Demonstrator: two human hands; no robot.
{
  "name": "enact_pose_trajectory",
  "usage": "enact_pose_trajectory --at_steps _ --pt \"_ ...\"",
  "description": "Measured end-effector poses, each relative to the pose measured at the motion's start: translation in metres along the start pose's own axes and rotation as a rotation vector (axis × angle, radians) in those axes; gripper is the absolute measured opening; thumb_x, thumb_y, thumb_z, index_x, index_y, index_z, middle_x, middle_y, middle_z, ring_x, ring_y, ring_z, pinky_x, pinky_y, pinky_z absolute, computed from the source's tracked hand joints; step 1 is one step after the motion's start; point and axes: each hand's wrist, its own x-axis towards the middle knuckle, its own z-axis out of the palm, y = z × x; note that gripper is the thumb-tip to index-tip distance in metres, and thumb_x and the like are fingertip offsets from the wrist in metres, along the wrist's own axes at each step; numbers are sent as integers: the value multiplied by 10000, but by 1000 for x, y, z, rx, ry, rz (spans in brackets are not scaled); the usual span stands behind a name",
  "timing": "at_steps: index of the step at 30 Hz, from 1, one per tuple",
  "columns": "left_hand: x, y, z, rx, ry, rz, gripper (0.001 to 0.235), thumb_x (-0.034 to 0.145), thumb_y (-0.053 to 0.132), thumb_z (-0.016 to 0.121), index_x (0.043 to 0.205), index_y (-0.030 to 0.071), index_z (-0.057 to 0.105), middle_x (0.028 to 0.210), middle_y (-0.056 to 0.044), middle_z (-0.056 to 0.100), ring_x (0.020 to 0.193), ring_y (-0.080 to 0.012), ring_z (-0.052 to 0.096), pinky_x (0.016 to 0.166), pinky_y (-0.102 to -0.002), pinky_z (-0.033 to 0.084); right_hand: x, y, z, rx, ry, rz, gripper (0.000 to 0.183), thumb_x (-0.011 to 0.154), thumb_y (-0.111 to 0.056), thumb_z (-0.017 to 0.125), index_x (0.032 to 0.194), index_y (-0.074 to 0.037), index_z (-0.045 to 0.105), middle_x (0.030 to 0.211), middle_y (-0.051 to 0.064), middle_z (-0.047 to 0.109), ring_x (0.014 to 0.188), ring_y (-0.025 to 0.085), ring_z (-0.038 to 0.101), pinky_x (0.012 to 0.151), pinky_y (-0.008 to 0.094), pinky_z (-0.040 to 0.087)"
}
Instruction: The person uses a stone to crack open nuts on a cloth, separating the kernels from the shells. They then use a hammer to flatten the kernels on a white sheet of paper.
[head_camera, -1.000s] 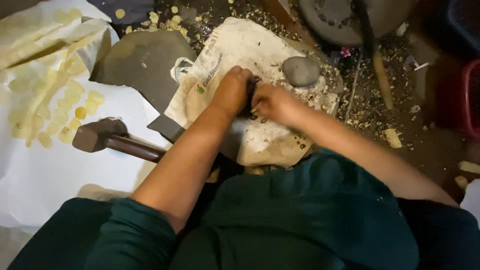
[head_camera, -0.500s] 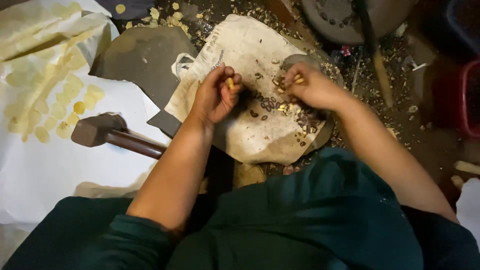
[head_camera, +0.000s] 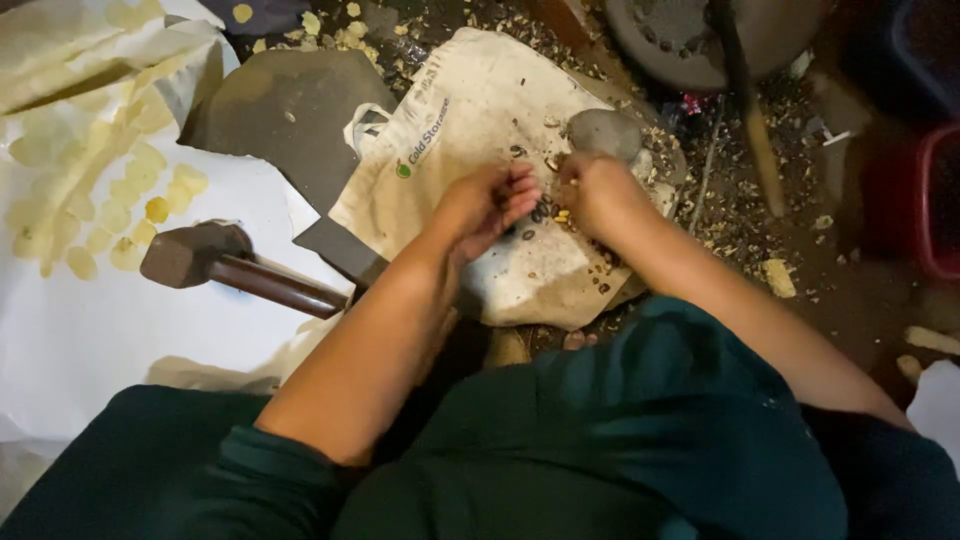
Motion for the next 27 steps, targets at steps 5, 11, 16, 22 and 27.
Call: enact_pose_trajectory --at_steps 5,11,16,22,27 --pt "-3 -14 12 -15 -27 -110 380 1062 314 467 1255 39 645 1032 -129 736 871 -238 775 744 -344 682 -24 -26 -44 396 30 -77 230 957 -173 704 1152 -51 697 1040 240 730 967 399 730 868 464 560" --pt "-11 -7 10 -254 -126 -85 217 996 303 607 995 93 660 827 -128 733 520 -115 601 337 -125 399 -37 -28 14 -175 66 -108 217 900 -144 643 1097 -59 675 1050 171 686 845 383 750 747 486 616" --pt "-30 19 38 -559 -738 -16 304 1090 248 491 1092 28 701 1490 -244 555 1374 -423 571 740 -420 679 -31 -43 24 -382 59 -125 195 893 -138 595 866 -68 775 759 94 711 741 334 767 639 433 621" --pt "-13 11 23 -421 -65 59 254 1008 120 567 1129 -37 726 1058 -134 762 1005 -227 748 927 -326 657 -24 -27 -19 -143 -129 58 191 832 -152 707 961 -39 790 849 226 743 907 469 748 785 574 598" --pt "-24 14 11 -407 -469 3 271 1036 339 569 1176 150 704 1049 -136 798 668 -164 722 388 -122 427 -34 5 -59 196 -23 140 210 887 -190 728 1017 -30 770 977 271 753 970 516 707 784 539 560"
